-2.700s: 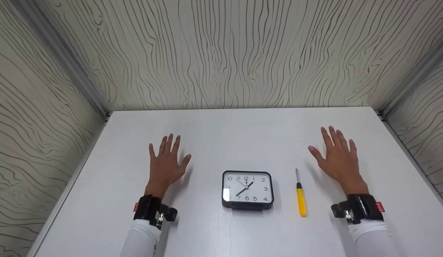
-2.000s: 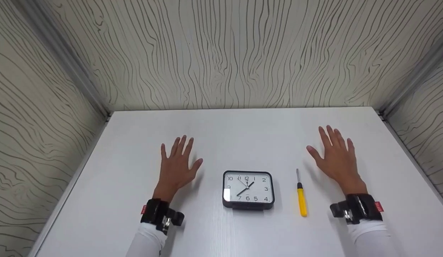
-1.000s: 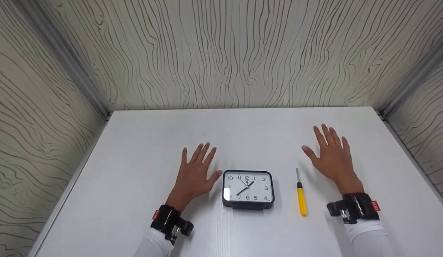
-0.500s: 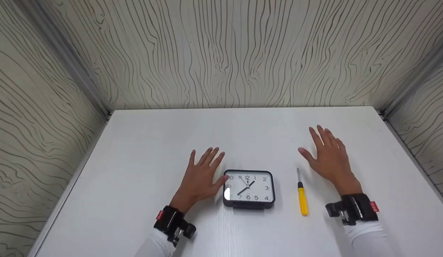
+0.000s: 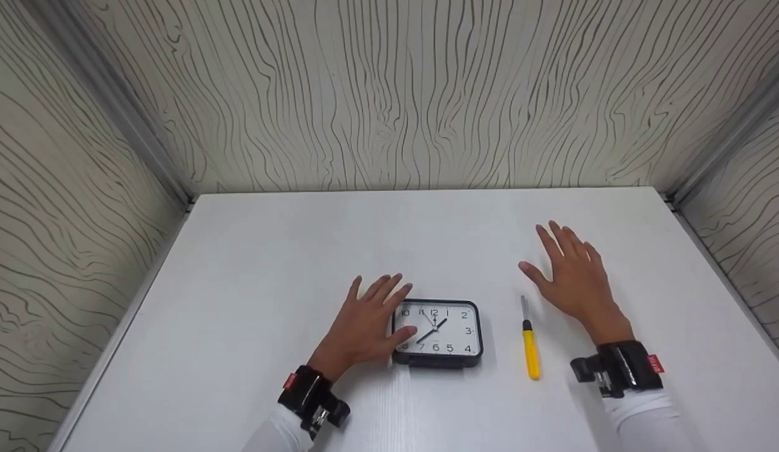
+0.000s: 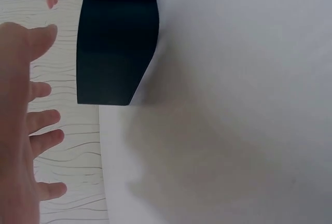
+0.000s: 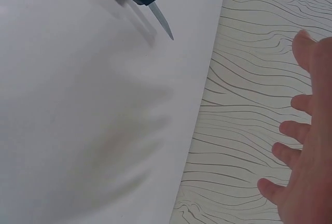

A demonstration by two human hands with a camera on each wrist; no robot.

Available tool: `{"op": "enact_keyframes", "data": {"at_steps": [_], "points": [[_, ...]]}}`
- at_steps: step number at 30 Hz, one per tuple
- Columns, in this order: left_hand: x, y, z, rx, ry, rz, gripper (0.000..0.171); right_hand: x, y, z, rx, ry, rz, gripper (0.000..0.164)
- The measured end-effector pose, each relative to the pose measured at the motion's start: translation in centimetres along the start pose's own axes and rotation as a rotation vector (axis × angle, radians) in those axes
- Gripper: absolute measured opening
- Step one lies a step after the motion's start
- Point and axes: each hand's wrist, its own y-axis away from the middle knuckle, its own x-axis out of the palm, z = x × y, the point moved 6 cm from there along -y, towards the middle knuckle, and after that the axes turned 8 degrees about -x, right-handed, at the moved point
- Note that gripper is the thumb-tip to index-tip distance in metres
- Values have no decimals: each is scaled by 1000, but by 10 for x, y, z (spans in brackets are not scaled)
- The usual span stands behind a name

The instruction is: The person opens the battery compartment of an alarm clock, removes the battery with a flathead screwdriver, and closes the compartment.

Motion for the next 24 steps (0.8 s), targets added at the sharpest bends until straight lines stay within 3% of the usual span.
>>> {"op": "enact_keyframes", "data": {"at_steps": [5, 10, 24], "points": [[6, 4, -11, 49, 13, 43, 73, 1, 1, 0, 4, 3, 12, 73], [10, 6, -20, 91, 7, 43, 73, 2, 1, 0, 4, 0, 23, 74], [19, 6, -34, 145, -24, 92, 86, 3, 1, -1, 7, -15, 35, 74]]}}
